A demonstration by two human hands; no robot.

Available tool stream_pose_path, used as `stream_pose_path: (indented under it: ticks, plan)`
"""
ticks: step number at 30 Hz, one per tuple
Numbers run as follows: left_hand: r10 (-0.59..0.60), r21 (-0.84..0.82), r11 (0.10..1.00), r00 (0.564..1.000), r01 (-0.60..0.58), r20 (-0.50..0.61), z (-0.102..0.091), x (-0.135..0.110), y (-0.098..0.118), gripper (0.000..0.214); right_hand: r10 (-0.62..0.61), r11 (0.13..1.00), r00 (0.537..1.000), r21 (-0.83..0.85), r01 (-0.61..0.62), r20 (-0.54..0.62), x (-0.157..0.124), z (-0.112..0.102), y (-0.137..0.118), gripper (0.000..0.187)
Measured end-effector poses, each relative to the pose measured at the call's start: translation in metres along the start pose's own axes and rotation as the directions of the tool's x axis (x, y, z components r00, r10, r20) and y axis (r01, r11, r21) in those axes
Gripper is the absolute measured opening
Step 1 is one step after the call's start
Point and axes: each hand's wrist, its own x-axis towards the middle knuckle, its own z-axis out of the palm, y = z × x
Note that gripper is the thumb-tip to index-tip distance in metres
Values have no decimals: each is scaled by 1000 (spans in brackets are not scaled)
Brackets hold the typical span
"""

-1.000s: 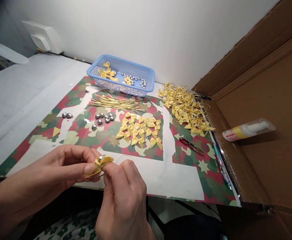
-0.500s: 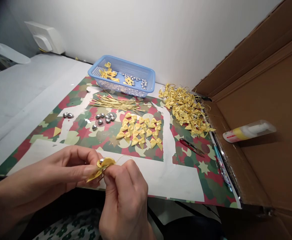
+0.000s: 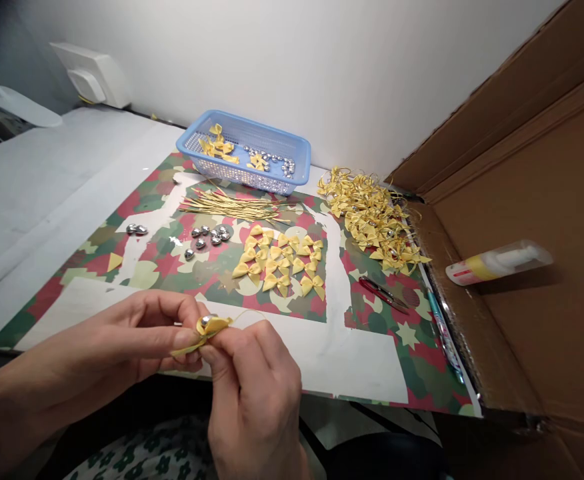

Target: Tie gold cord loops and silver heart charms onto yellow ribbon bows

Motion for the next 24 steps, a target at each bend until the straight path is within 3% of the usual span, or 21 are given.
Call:
stream_pose_path:
  ticks: [5,9,14,19,22,24]
  plan:
    - [66,129,990,997,-60,-42,-1,0,-1,19,112,990,992,79,-116,58,1,-3,3,23]
    - [106,271,958,994,-95,-26,-4,3,-2,20,121,992,993,47,-121,5,0,-1,1,21]
    - [263,535,820,964,-203,-37,-2,2,-3,21,-28,992,999,-123,22,-42,12,-13,-6,19]
    - [434,741,603,901,-295,6,6,0,-8,22,-189,957,977,-204,205,95,27,-15,-7,20]
    - [427,749,593,904,-295,18,7,2,-7,20,-251,940,958,-203,275,138,35,-12,-9,24]
    - [388,733,623,922,-274,14,6,3,-6,19,-257,953,965,-154,262,54,41,-13,-15,23]
